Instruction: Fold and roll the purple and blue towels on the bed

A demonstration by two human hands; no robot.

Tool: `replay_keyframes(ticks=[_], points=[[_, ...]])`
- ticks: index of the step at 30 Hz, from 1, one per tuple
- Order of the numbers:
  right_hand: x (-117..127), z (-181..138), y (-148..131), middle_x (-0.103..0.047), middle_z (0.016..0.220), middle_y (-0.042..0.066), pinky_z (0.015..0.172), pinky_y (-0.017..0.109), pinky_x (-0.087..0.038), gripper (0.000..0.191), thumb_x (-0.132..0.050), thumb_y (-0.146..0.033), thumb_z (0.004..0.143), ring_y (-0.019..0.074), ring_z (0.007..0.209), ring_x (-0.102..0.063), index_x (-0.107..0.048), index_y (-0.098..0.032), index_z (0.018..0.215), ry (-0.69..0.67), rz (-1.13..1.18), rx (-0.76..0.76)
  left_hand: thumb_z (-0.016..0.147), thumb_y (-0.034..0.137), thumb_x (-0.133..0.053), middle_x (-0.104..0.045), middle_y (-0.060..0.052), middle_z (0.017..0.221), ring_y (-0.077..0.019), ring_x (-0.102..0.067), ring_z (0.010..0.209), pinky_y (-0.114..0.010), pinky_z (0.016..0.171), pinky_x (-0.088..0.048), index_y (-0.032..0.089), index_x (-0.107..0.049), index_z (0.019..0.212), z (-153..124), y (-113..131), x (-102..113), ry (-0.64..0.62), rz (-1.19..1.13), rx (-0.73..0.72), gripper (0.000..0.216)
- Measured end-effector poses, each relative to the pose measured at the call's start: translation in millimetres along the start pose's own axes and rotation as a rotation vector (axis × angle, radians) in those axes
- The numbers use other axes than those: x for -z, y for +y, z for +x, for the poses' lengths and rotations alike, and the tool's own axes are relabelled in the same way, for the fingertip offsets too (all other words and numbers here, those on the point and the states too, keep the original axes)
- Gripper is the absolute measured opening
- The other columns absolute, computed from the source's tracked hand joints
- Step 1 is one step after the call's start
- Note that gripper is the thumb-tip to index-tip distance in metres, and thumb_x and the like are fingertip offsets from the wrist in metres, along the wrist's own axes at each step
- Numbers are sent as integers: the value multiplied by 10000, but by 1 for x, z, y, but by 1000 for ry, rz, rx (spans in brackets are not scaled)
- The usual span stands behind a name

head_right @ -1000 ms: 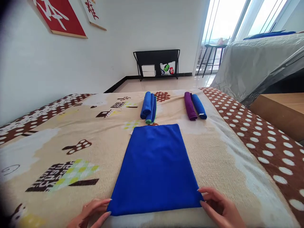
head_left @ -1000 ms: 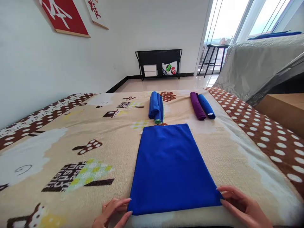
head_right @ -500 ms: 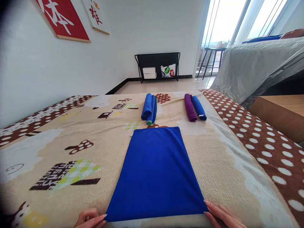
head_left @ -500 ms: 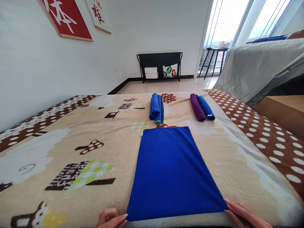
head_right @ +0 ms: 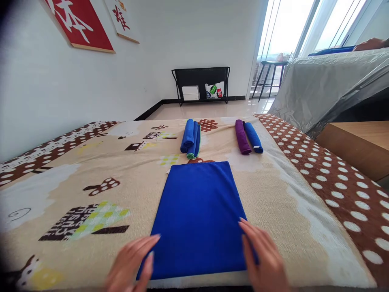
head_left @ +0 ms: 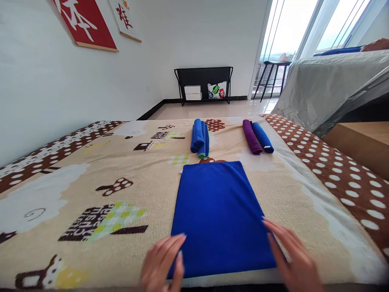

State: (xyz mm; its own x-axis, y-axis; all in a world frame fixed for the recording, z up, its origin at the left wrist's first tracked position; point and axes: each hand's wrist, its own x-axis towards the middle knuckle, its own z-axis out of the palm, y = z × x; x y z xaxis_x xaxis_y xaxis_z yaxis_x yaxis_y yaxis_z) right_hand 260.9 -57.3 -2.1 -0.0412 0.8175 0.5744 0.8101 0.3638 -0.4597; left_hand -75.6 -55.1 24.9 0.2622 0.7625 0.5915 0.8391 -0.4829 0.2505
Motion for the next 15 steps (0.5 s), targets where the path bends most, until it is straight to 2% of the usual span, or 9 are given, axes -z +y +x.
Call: replay_keyframes(ticks=[1,3,5,6,7,9,12,14,15], points=[[-16,14,-20,-594,1368,34,998,381,-547,439,-472,-196,944,234,1231,-598,-565,-249,1370,-43,-12,89,878,127,-515,-650,-68,1337,-227,-604,1227,-366,984,-517,227,-511,1406,15,16,-17,-62,50,-2,537],[-51,33,-55,-499,1465,61,1045,392,-512,552,-407,-123,929,232,1337,-506,-443,-181,1477,-106,-64,223,872,86,-415,-513,-106,1489,-226,-494,1367,-375,1049,-481,142,-377,1500,35,42,-54,-113,152,-51,632],[-74,35,-69,-451,1497,74,1052,388,-502,607,-390,-119,928,225,1364,-473,-343,-149,1533,-141,-158,281,879,108,-401,-454,-119,1530,-234,-458,1399,-400,1068,-460,117,-306,1533,36,53,-80,-147,251,-71,661],[-79,31,-67,-442,1502,75,1053,394,-498,614,-405,-153,939,228,1363,-474,-315,-150,1546,-151,-215,292,898,156,-421,-441,-110,1539,-242,-456,1400,-418,1076,-445,137,-295,1541,29,50,-86,-169,299,-72,656],[-79,23,-58,-436,1505,74,1053,399,-493,619,-429,-203,951,234,1359,-479,-298,-156,1554,-158,-276,293,917,222,-449,-436,-95,1543,-251,-460,1397,-433,1091,-421,169,-295,1545,19,43,-86,-185,346,-67,649],[-64,4,-27,-436,1507,69,1062,401,-469,639,-459,-307,963,244,1342,-499,-287,-168,1562,-152,-390,277,931,336,-488,-438,-67,1544,-259,-472,1386,-445,1154,-329,226,-302,1546,-8,19,-74,-191,429,-38,652],[-29,-19,22,-470,1485,73,1118,363,-390,635,-416,-322,970,225,1289,-552,-280,-153,1567,-101,-487,272,944,308,-469,-483,-57,1514,-232,-509,1349,-411,1239,-131,228,-281,1554,-39,-22,-39,-177,498,-13,643],[-15,-19,34,-485,1474,74,1165,361,-324,634,-405,-310,967,221,1280,-560,-279,-156,1568,-74,-497,290,950,268,-447,-499,-48,1502,-222,-510,1345,-419,1252,-31,224,-279,1554,-40,-33,-21,-181,510,-47,628],[-13,-12,32,-474,1482,75,1178,371,-308,635,-410,-311,968,224,1302,-540,-274,-160,1571,-73,-488,292,952,260,-438,-492,-49,1508,-219,-490,1363,-427,1252,-6,214,-281,1552,-32,-32,-17,-179,503,-75,622]])
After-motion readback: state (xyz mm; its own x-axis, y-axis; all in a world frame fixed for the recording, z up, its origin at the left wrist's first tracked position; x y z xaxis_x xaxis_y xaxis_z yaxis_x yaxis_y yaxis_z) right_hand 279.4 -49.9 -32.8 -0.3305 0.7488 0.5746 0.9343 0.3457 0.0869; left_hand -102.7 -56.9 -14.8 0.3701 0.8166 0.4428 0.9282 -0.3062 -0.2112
